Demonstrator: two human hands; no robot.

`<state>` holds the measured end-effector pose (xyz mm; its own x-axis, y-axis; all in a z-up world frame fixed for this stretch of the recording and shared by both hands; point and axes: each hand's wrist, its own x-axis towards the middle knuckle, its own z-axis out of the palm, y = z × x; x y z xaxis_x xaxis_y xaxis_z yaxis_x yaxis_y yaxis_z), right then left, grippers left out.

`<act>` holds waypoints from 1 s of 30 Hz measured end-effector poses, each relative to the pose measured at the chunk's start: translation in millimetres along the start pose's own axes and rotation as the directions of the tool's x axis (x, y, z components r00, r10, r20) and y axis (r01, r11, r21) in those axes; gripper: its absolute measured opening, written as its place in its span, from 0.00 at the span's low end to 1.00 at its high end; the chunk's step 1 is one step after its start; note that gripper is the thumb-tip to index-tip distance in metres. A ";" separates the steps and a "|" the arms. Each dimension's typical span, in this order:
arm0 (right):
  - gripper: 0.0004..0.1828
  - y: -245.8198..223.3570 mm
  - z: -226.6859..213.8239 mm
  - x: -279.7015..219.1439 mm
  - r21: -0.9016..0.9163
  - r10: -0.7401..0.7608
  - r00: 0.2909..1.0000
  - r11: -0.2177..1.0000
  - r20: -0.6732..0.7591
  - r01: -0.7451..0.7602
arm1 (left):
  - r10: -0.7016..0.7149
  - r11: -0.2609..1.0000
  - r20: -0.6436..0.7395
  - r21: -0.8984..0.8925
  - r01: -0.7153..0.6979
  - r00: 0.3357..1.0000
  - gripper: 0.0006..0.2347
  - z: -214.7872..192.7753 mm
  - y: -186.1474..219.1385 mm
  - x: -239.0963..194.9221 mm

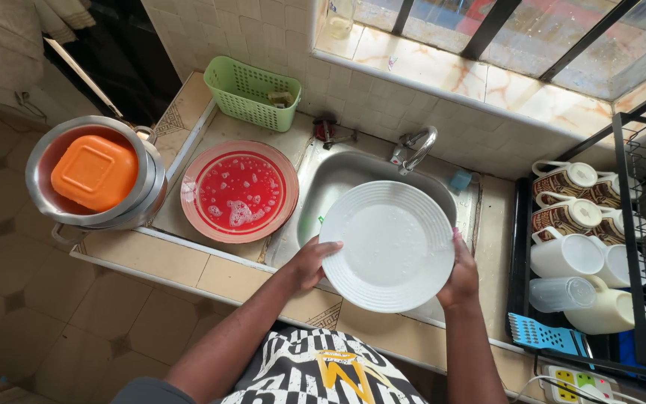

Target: Washing and rinsing plates in a kitchen sink using a sponge

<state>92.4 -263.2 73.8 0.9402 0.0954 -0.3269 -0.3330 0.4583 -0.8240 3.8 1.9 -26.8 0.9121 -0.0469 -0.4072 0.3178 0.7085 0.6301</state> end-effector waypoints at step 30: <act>0.31 17.1 106.4 -31.8 0.456 -0.043 0.947 0.882 0.318 -0.113 | 0.275 0.573 -0.368 0.805 0.157 0.888 0.35 34.8 64.9 -8.5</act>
<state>64.3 -164.4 119.4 0.9275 0.3515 -0.1274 -0.3679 0.7970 -0.4789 25.6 23.7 40.6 0.8020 0.4124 -0.4322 0.5332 -0.1680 0.8292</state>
